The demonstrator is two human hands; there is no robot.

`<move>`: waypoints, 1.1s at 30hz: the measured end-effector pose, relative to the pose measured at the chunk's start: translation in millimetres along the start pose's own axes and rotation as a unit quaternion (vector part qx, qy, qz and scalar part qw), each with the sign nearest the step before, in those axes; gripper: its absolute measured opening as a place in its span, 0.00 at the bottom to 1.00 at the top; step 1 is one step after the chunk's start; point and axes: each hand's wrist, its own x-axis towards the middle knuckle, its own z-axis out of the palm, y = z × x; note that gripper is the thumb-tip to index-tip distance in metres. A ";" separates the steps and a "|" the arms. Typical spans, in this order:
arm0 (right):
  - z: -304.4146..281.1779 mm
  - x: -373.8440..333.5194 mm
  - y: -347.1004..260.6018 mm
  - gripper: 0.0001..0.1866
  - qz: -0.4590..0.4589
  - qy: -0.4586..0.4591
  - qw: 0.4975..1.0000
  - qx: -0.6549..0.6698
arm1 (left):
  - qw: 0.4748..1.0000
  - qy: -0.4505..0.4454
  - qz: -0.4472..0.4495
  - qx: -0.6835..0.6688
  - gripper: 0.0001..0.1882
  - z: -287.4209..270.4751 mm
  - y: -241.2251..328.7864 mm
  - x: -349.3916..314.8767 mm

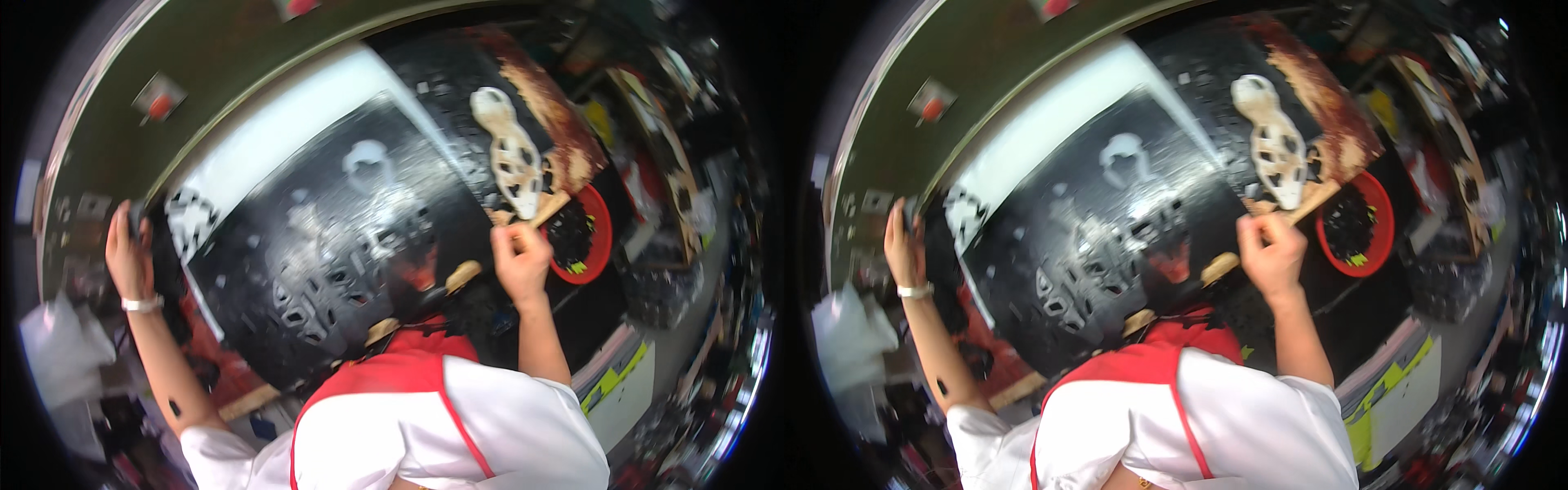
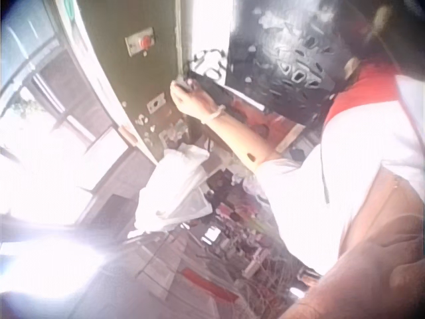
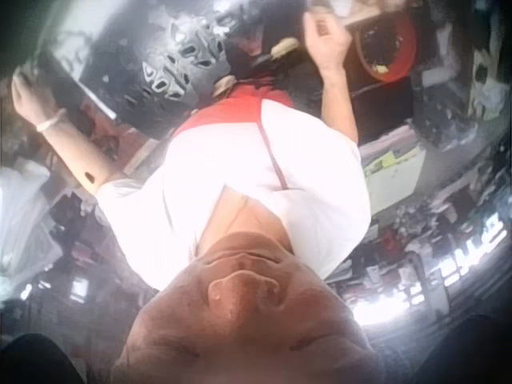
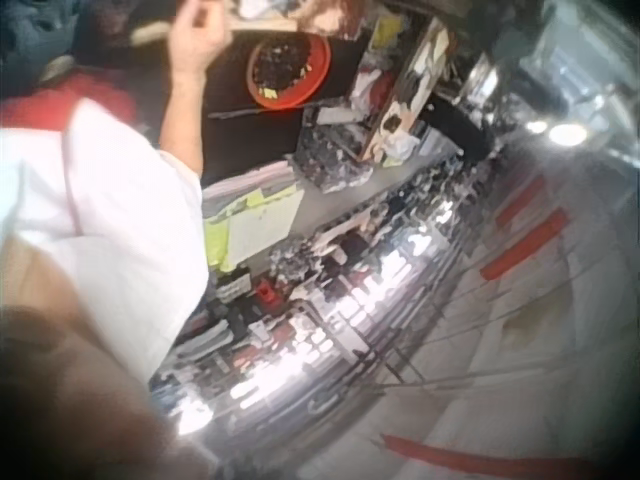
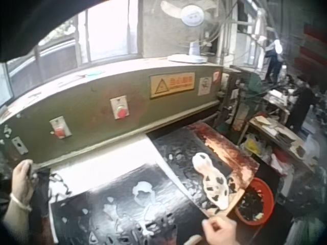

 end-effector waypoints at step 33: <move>86.6 -51.8 -64.3 0.14 -0.289 -0.119 0.947 -0.071 | 0.983 0.114 0.126 0.070 0.12 -16.2 116.4 111.6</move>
